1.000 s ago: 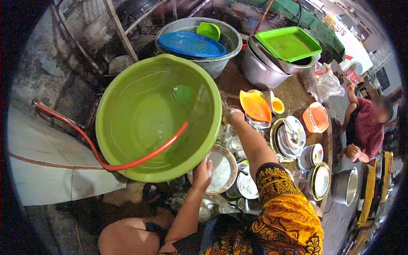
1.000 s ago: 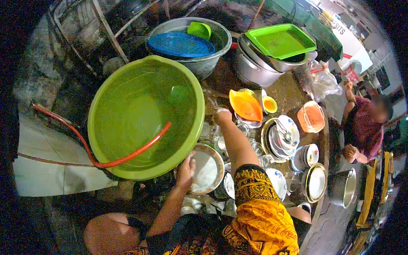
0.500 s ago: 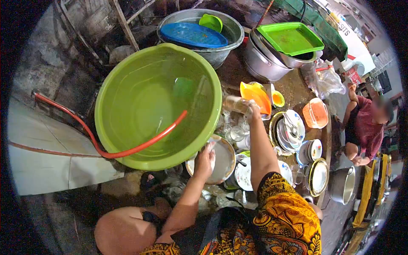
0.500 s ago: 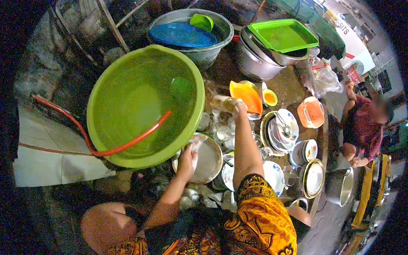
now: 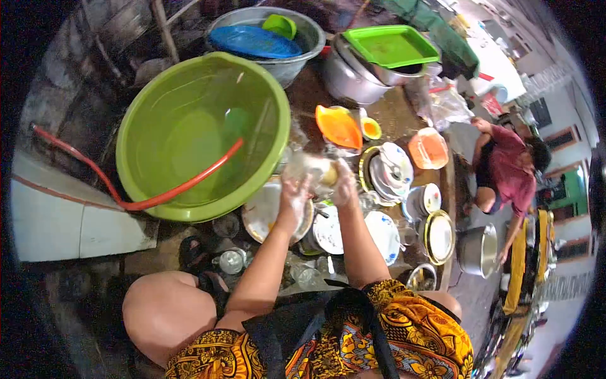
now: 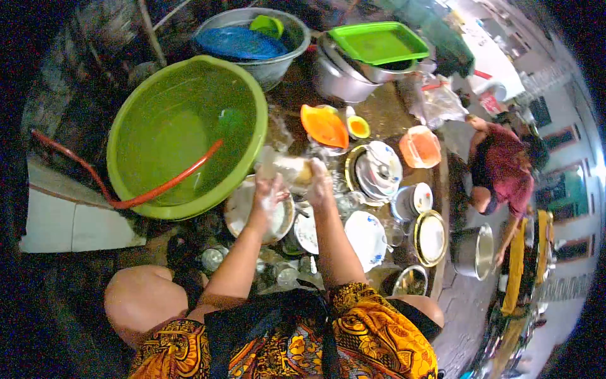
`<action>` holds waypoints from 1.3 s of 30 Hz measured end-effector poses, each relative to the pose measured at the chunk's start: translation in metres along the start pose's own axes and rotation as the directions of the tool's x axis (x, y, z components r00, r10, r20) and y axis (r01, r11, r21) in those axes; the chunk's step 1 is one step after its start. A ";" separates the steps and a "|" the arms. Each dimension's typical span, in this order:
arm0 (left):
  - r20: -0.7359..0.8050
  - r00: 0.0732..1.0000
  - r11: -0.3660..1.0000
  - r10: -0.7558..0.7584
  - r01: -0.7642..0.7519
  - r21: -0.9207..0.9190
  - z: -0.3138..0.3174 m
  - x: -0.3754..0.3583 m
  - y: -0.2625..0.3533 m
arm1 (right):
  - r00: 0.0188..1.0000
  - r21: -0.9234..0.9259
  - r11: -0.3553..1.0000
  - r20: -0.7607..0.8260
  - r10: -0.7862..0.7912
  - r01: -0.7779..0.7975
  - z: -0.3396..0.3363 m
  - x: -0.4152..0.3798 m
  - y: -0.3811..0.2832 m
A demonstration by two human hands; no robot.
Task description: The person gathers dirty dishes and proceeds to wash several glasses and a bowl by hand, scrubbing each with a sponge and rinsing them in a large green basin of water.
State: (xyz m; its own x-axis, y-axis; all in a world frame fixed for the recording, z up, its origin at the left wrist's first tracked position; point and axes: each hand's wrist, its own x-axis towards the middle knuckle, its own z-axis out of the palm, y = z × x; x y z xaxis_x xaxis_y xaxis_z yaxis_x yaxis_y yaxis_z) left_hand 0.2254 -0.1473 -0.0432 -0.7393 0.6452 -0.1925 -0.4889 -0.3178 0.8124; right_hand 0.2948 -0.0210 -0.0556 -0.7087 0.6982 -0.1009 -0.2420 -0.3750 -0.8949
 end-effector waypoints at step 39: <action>0.197 0.840 0.806 -0.506 0.542 -0.239 0.029 -0.028 -0.067 | 0.967 -0.698 0.700 -0.252 -0.049 -0.147 0.015 -0.186 -0.040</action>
State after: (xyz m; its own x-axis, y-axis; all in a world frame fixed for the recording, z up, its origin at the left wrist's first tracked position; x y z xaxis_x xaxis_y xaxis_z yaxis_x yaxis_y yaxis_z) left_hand 0.2917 -0.1242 -0.0762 -0.2821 0.8398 -0.4640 -0.9052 -0.0727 0.4187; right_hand 0.4261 -0.1454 0.0054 -0.5064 0.8466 -0.1635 0.3973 0.0608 -0.9157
